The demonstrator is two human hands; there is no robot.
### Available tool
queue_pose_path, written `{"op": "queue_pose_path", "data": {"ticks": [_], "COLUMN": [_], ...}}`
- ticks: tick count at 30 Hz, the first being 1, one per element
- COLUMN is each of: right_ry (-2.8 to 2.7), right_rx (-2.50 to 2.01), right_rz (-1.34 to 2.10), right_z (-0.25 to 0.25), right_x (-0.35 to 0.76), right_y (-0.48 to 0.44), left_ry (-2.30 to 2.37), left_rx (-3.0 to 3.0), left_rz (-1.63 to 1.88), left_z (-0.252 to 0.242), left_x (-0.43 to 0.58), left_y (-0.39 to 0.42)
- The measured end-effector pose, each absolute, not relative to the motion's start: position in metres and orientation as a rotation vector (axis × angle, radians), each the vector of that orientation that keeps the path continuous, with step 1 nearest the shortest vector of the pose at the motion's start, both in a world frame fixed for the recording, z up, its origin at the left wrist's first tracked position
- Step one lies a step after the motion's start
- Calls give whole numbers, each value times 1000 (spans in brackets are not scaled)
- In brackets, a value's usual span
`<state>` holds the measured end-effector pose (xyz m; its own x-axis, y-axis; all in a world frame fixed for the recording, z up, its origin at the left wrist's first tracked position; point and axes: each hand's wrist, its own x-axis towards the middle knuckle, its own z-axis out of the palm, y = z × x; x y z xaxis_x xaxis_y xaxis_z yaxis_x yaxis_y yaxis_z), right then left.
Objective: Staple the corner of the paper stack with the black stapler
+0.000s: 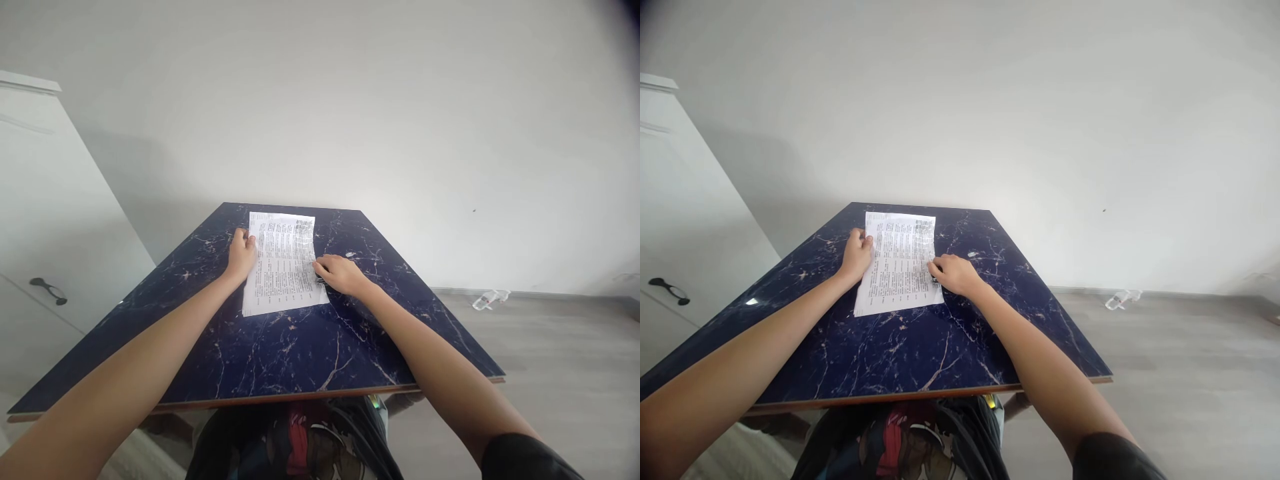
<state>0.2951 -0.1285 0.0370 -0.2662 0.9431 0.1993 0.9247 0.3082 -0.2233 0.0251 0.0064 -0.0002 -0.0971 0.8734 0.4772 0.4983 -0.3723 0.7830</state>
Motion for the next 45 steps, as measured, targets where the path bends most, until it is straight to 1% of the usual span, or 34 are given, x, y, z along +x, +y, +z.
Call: {"op": "queue_pose_path", "data": {"ticks": [17,26,29,31,34,36,39,42,43,45], "right_ry": [-2325,-2320,-2351,-2374,-2438,-2503,-2450,-2117,-2006,-1884], "right_rx": [-1787,-1967,-1908,-1811,-1625,-1565,-1745,-2042,-2075,-2023], "right_rz": [-136,-451,-369,-135,325,456,427,175,121,189], "right_z": [34,17,22,31,48,56,62,62,61,57], "right_x": [286,259,262,275,304,323,343,350,348,338], "right_y": [-132,-133,-132,-132,-132,-131,-128,-124,-124,-122], "left_ry": [1524,1527,1550,1587,1648,1700,1772,1822,1847,1900], "left_rx": [1791,1819,1841,1879,1975,2045,2139,2252,2273,2273], "left_rz": [1488,1486,1466,1423,1300,1150,922,814,795,750], "left_z": [-4,-2,-2,-2,-5,-7,-11,-13,-13,-13], "left_x": [24,27,27,25,19,15,10,8,8,8], "left_y": [9,7,8,9,11,13,16,19,20,22]}}
